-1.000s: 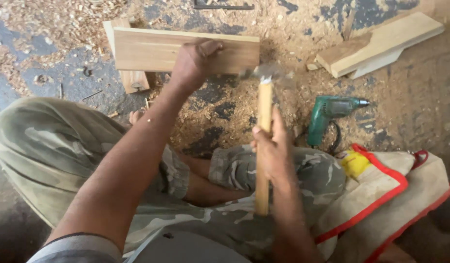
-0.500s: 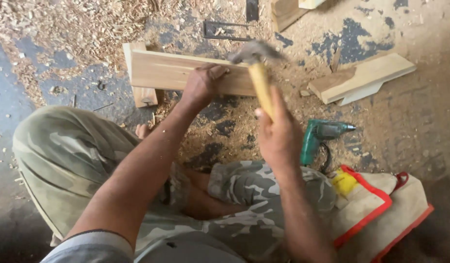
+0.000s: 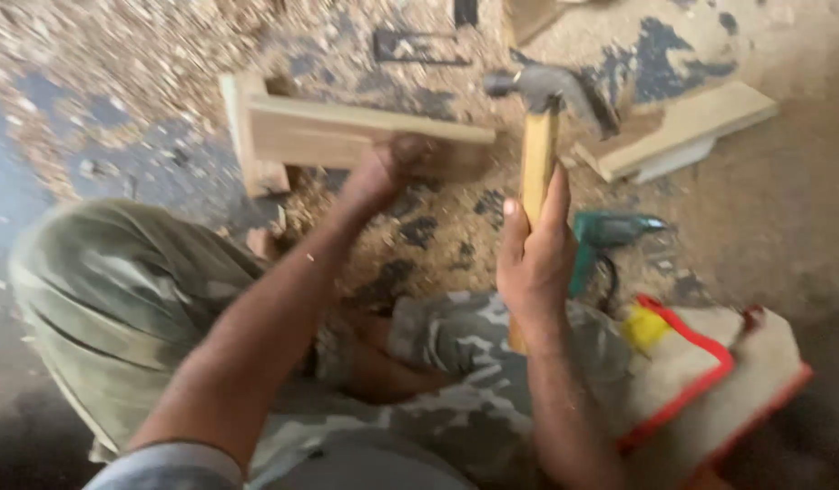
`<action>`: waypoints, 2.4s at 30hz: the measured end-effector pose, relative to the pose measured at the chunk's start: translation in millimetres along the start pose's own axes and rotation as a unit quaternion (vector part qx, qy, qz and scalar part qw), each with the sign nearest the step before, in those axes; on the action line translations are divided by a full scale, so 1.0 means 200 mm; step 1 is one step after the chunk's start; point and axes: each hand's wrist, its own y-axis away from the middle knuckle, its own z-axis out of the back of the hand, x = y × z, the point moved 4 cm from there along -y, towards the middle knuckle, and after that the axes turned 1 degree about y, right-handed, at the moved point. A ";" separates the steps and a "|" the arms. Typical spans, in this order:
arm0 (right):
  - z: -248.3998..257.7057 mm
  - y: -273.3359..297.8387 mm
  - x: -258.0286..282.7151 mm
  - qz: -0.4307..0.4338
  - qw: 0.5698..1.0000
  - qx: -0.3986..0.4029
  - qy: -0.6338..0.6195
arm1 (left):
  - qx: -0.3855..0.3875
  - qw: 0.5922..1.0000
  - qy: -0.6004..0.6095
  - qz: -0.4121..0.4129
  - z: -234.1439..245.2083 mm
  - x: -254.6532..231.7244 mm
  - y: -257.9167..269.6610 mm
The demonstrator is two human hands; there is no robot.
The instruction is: The person is assembling wood pieces using a hammer and nails in a woodworking shop.
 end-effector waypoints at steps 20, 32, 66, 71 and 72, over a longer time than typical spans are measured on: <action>-0.41 0.48 -0.20 -0.475 0.750 0.206 -0.413 | 0.050 0.986 0.136 0.080 0.17 0.28 -0.34; -0.33 0.40 -0.13 -0.450 0.779 0.208 -0.384 | 0.100 0.980 0.122 0.122 0.20 0.21 -0.42; 0.02 -0.25 0.13 0.011 0.984 -0.065 -0.167 | 0.078 0.991 0.030 0.101 0.09 0.22 -0.37; -0.17 -0.21 -0.01 0.022 0.982 0.079 0.167 | 0.082 0.991 0.052 0.089 0.04 0.26 -0.41; -0.15 -0.27 0.00 -0.016 0.993 0.073 0.092 | 0.070 0.993 0.060 0.078 0.00 0.31 -0.49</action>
